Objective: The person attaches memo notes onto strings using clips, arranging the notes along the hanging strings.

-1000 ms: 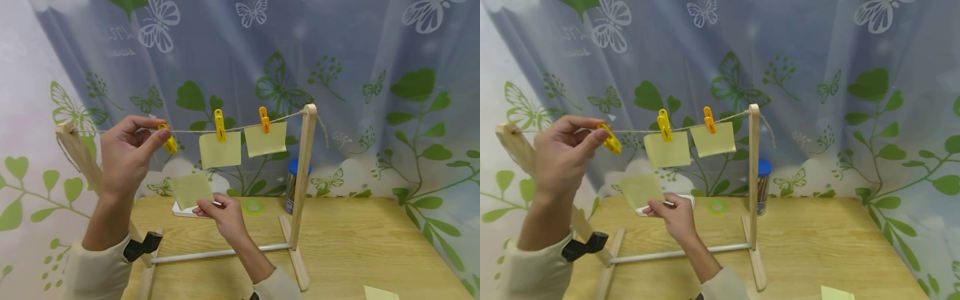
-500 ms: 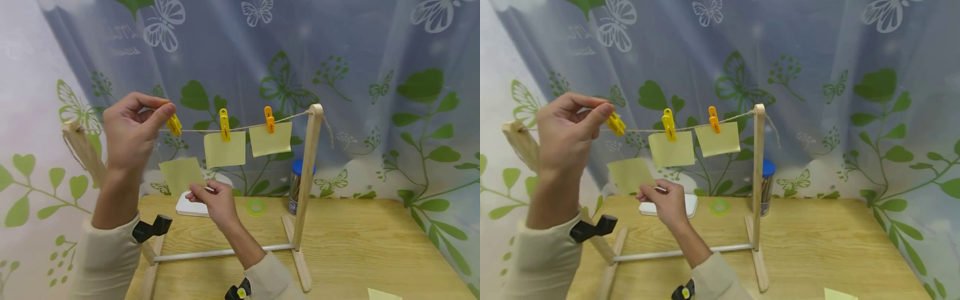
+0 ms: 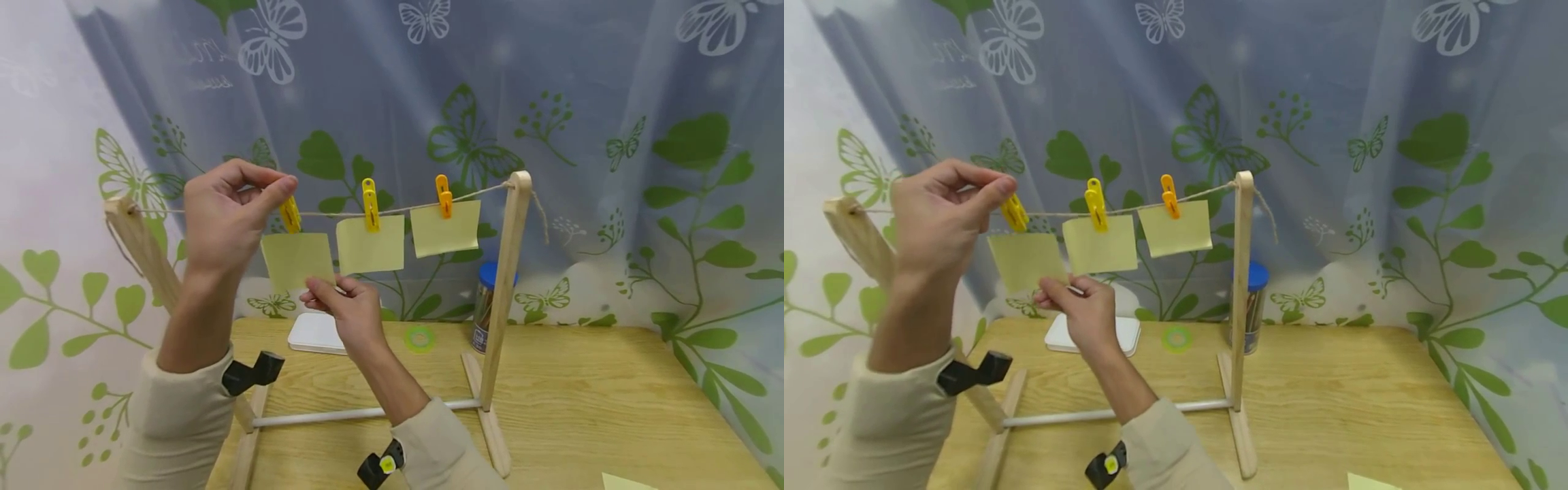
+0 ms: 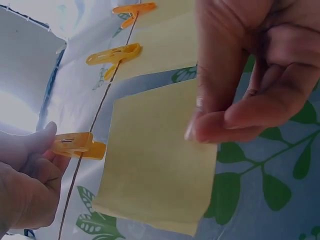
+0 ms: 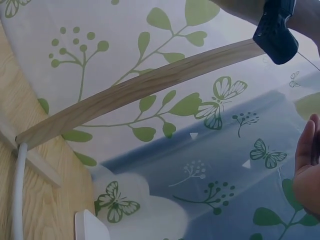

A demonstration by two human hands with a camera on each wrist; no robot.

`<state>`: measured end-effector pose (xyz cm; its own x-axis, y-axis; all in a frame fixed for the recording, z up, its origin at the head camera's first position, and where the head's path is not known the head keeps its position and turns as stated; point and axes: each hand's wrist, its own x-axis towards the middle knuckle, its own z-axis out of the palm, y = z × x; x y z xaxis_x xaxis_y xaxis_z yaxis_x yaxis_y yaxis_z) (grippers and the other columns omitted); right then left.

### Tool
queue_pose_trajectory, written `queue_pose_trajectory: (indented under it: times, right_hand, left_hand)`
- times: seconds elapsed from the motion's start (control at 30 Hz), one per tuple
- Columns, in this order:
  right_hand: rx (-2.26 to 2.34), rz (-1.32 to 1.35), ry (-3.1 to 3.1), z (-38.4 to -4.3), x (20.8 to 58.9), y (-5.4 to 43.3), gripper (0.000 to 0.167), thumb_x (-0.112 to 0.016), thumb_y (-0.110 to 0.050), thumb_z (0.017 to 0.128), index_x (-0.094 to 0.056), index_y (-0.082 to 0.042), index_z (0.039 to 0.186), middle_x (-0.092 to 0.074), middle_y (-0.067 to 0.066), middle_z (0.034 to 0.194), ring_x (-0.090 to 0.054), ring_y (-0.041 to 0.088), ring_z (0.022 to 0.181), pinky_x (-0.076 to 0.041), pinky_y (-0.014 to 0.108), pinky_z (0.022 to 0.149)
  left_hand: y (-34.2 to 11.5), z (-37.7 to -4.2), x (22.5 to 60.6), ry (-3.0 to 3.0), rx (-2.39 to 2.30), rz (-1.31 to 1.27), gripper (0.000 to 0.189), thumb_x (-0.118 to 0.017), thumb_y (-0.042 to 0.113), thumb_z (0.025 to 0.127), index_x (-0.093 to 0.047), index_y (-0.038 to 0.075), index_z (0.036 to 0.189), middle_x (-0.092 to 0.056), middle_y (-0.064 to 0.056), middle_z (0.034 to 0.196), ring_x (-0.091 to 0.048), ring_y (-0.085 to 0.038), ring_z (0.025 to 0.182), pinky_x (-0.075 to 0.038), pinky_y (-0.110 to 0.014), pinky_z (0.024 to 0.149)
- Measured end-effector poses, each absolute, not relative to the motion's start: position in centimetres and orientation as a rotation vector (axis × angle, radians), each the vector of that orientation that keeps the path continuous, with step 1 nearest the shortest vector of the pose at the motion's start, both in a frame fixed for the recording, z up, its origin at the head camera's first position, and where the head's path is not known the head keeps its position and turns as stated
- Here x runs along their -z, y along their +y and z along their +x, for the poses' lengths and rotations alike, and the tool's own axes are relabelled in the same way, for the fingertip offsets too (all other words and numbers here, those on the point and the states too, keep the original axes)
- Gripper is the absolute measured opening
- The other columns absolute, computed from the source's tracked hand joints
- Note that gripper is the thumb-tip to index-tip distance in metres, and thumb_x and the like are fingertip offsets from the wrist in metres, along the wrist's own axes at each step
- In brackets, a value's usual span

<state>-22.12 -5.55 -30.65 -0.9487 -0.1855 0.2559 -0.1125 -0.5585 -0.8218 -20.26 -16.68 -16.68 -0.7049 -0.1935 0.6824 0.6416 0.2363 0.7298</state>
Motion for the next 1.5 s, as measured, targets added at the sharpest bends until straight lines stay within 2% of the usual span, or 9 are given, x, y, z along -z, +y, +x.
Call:
queue_pose_trajectory:
  times: [0.03, 0.17, 0.4, 0.7, 0.9, 1.1, 1.27, 1.5]
  right_hand:
    - [2.706, -0.480, 1.437, -22.1, 30.6, -5.6, 0.005, -0.061, 0.002, 0.089, -0.063, 0.004, 0.084, -0.069, -0.003, 0.067, -0.068, 0.006, 0.065, -0.056, 0.021, 0.070]
    - [2.741, -0.455, 1.386, -22.0, 30.3, -5.7, 0.009, -0.060, 0.002, 0.090, -0.062, 0.001, 0.081, -0.070, -0.003, 0.069, -0.068, 0.006, 0.065, -0.056, 0.020, 0.068]
    - [2.727, -0.477, 1.368, -21.7, 30.4, -5.6, 0.027, -0.061, 0.001, 0.089, -0.048, -0.009, 0.067, -0.070, -0.004, 0.070, -0.068, 0.006, 0.066, -0.056, 0.021, 0.069]
    - [2.734, -0.483, 1.313, -21.3, 29.8, -5.7, 0.036, -0.059, 0.003, 0.090, -0.037, -0.012, 0.067, -0.070, -0.005, 0.067, -0.068, 0.005, 0.064, -0.056, 0.020, 0.068]
    - [2.720, -0.461, 1.329, -21.3, 29.5, -5.6, 0.034, -0.059, 0.002, 0.091, -0.043, -0.012, 0.065, -0.070, -0.005, 0.068, -0.068, 0.004, 0.064, -0.056, 0.020, 0.069]
    - [2.724, -0.459, 1.330, -21.2, 29.5, -5.6, 0.030, -0.060, 0.002, 0.090, -0.049, -0.011, 0.065, -0.070, -0.004, 0.067, -0.067, 0.005, 0.064, -0.055, 0.019, 0.068]
    - [2.730, -0.461, 1.322, -21.3, 29.6, -5.6, 0.026, -0.060, 0.003, 0.090, -0.051, -0.012, 0.069, -0.070, -0.005, 0.068, -0.066, 0.004, 0.064, -0.055, 0.019, 0.066]
    - [2.732, -0.476, 1.295, -21.5, 30.1, -5.4, 0.022, -0.058, 0.007, 0.089, -0.052, -0.011, 0.077, -0.070, -0.005, 0.077, -0.066, 0.006, 0.066, -0.055, 0.020, 0.068]
  left_hand:
    - [-16.7, -20.2, 16.7, -1.848, 1.531, -0.402, 0.005, -0.076, 0.006, 0.078, -0.072, 0.008, 0.078, -0.062, 0.005, 0.066, -0.033, -0.007, 0.041, -0.025, -0.020, 0.041]
    - [-16.8, -20.0, 17.0, -1.899, 1.505, -0.381, 0.007, -0.076, 0.007, 0.079, -0.071, 0.003, 0.082, -0.062, 0.006, 0.067, -0.033, -0.008, 0.040, -0.026, -0.021, 0.040]
    - [-16.8, -19.9, 17.2, -1.889, 1.532, -0.418, 0.006, -0.076, 0.008, 0.080, -0.071, 0.012, 0.080, -0.064, 0.004, 0.070, -0.035, -0.008, 0.040, -0.027, -0.022, 0.040]
    - [-16.8, -19.6, 17.4, -1.996, 1.439, -0.399, 0.011, -0.075, 0.014, 0.081, -0.071, 0.006, 0.088, -0.064, 0.009, 0.070, -0.032, -0.008, 0.041, -0.027, -0.024, 0.040]
    - [-16.9, -19.4, 17.5, -2.054, 1.363, -0.343, 0.023, -0.077, 0.018, 0.079, -0.072, 0.002, 0.094, -0.063, 0.012, 0.072, -0.035, -0.007, 0.044, -0.030, -0.022, 0.042]
    - [-16.9, -19.2, 17.5, -2.095, 1.332, -0.288, 0.031, -0.080, 0.022, 0.077, -0.073, 0.005, 0.102, -0.057, 0.014, 0.056, -0.035, -0.007, 0.041, -0.028, -0.023, 0.040]
    - [-16.9, -19.1, 17.5, -2.103, 1.336, -0.289, 0.033, -0.080, 0.022, 0.077, -0.073, 0.006, 0.105, -0.063, 0.018, 0.066, -0.036, -0.005, 0.040, -0.028, -0.023, 0.039]
    - [-17.0, -19.2, 17.7, -2.114, 1.301, -0.284, 0.035, -0.080, 0.026, 0.077, -0.073, 0.009, 0.107, -0.066, 0.016, 0.076, -0.037, -0.006, 0.040, -0.027, -0.024, 0.039]
